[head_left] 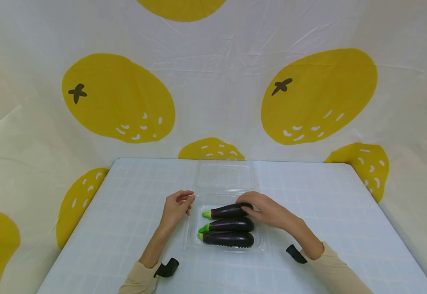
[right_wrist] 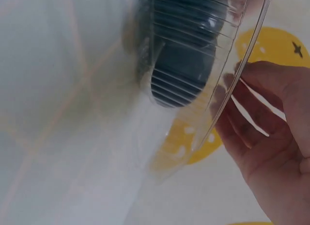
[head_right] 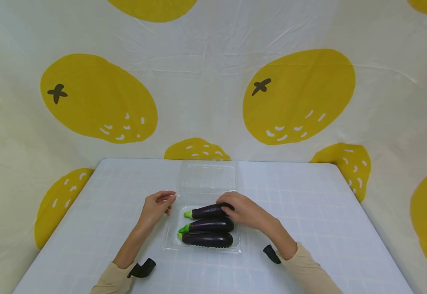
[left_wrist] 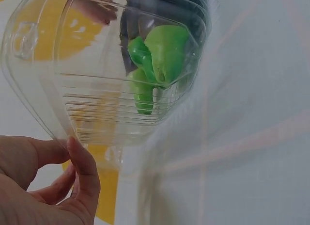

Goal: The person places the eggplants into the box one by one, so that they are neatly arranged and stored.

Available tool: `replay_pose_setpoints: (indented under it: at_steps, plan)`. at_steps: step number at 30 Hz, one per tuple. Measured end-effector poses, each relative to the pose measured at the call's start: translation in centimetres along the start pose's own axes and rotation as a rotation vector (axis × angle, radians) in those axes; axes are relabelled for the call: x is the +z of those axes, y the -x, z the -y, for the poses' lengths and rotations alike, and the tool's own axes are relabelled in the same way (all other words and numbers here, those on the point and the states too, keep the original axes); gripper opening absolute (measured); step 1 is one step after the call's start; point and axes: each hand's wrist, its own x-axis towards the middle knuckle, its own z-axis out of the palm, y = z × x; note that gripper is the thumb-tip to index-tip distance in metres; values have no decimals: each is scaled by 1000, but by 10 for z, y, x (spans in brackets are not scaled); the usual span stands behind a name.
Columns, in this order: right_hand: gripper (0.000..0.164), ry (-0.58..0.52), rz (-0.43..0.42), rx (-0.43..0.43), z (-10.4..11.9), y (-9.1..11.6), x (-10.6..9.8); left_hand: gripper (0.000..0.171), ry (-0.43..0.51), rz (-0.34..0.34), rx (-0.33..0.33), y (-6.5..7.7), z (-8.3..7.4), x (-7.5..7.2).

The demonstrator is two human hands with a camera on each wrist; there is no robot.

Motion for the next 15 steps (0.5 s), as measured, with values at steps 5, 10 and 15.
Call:
replay_pose_setpoints:
  at_steps: [5,10,15]
  plan:
    - [25,39,-98,-6,-6,8,-4,21,10,8,1,-1,-1,-1]
    - [27,65,-212,0,-15,17,-3,23,-3,15,-14,0,-2,-2]
    - [30,79,-299,30,-22,24,-3,27,-13,34,-24,0,-3,-3]
